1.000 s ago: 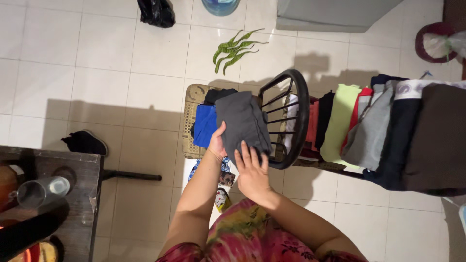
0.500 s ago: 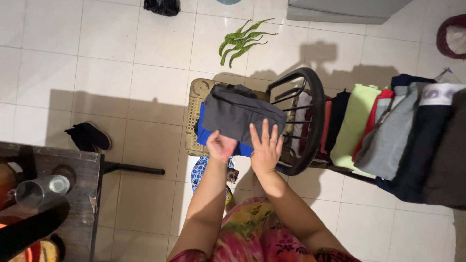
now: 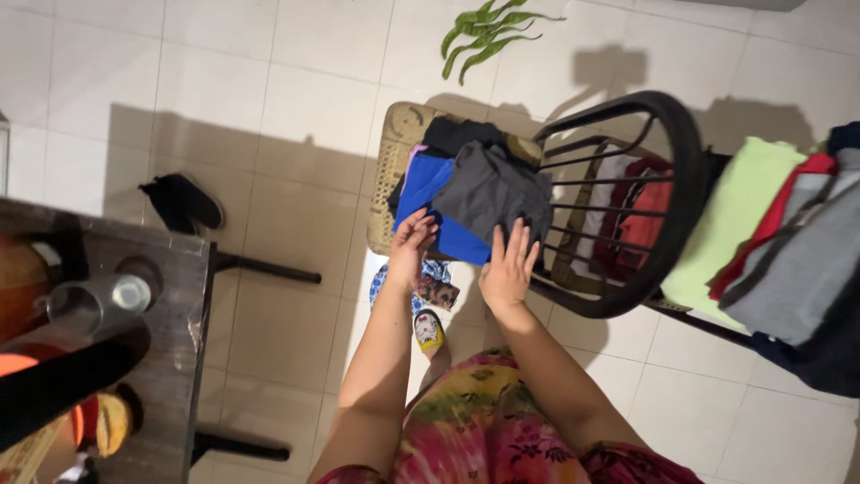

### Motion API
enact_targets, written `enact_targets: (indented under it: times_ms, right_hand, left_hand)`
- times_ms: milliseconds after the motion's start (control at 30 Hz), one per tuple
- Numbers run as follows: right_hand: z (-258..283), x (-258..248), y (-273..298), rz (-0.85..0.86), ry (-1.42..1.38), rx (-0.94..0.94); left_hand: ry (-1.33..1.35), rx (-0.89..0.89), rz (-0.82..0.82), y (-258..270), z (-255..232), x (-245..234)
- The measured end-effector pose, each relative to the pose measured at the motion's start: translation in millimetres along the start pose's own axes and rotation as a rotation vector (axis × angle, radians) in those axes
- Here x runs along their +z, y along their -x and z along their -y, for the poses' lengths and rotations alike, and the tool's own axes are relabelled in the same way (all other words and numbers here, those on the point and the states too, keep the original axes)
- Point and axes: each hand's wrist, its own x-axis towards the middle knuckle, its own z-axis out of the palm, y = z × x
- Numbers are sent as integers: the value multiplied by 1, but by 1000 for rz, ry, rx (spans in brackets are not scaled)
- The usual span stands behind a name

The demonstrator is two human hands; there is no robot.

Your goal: The person folds several pieces of clothing one by one, including a black garment, a purple shirt, a blue item, a dark grey piece, and a blue-and-white patterned cloth. Each item is smoothed, folded, and placed on a growing stack on a chair.

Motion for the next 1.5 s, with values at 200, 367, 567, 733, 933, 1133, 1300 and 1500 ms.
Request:
enact_targets:
  times_ms: [200,367,567,733,933,1133,1300,1500]
  right_hand:
    - [15,38,55,-94,-250,-574]
    - [11,91,90,443,-149,-462]
    - [7,175,96,630,-57,-233]
    - [-10,284,63,804,-248,66]
    - [-24,402,36,971,-568,256]
    - [-15,485,39,863,-858,524]
    - [-13,507,34,585,-1348,739]
    - [-10,493,65,547,-1838,841]
  left_hand:
    - [-48,5,-94,31,21,-71]
    - [-82,-36,-271,67,52,-155]
    - [-158,-230,-333,87,119,-232]
    - [-201,-280,-373,73,188,-278]
    - [-296,-283,-360,38,251,-312]
    - [-403,-343,-386,8,276,-330]
    - [-351,-327,-357,-3,295,-334]
    - [-345,-354,-368,7,325,-333]
